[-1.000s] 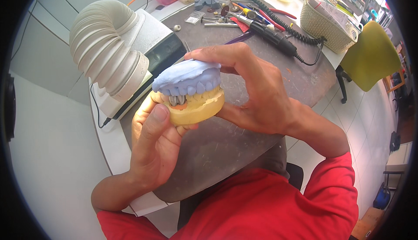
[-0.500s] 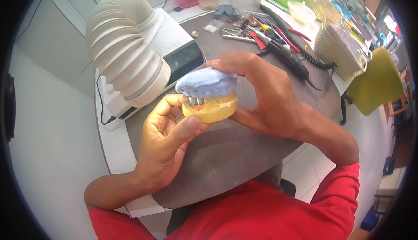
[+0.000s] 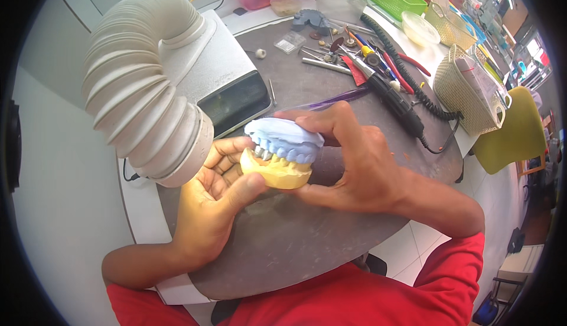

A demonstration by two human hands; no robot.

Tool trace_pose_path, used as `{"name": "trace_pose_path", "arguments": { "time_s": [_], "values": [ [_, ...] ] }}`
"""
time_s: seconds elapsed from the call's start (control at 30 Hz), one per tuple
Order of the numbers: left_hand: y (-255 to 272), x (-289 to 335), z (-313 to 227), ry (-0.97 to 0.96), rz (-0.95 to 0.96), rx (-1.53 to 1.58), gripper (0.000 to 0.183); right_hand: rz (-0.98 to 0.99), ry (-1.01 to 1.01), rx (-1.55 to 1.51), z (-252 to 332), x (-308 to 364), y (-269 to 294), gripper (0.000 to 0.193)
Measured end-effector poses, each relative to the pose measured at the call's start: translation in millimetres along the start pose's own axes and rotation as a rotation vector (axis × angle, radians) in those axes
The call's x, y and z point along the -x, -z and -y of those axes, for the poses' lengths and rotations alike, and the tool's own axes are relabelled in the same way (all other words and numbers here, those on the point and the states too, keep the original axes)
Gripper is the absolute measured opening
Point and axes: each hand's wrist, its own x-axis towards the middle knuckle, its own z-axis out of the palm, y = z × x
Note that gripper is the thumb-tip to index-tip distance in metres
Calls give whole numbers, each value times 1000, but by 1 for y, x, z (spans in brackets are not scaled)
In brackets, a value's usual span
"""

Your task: The person uses a rotary tool to grind and smooth a small metal component attached to a yellow denture base. They repeatedly switch between grinding and fitting the denture against a blue opposing mold to check alignment.

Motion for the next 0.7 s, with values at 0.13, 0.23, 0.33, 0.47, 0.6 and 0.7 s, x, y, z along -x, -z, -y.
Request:
{"name": "trace_pose_path", "arguments": {
  "time_s": [0.13, 0.23, 0.33, 0.47, 0.6, 0.7],
  "values": [
    [-9, 0, 5, -57, 28, 42, 43, -24, 73, 96, 8, -5, -3, 64],
    [-5, -2, 0, -12, 68, 32, 49, -18, 72, 107, 7, -6, -4, 62],
    [-2, -3, -4, -17, 48, -4, 55, -27, 15, -58, 11, -6, 0, 52],
    [0, -4, -6, -53, 12, -19, 59, 35, -98, -287, -3, -1, 7, 42],
    [4, -3, -4, -84, 42, -78, 59, 73, -218, -391, -1, -3, 12, 41],
    [2, -1, -4, -88, 40, -80, 57, 60, -273, -476, 4, -3, 11, 44]
  ]
}}
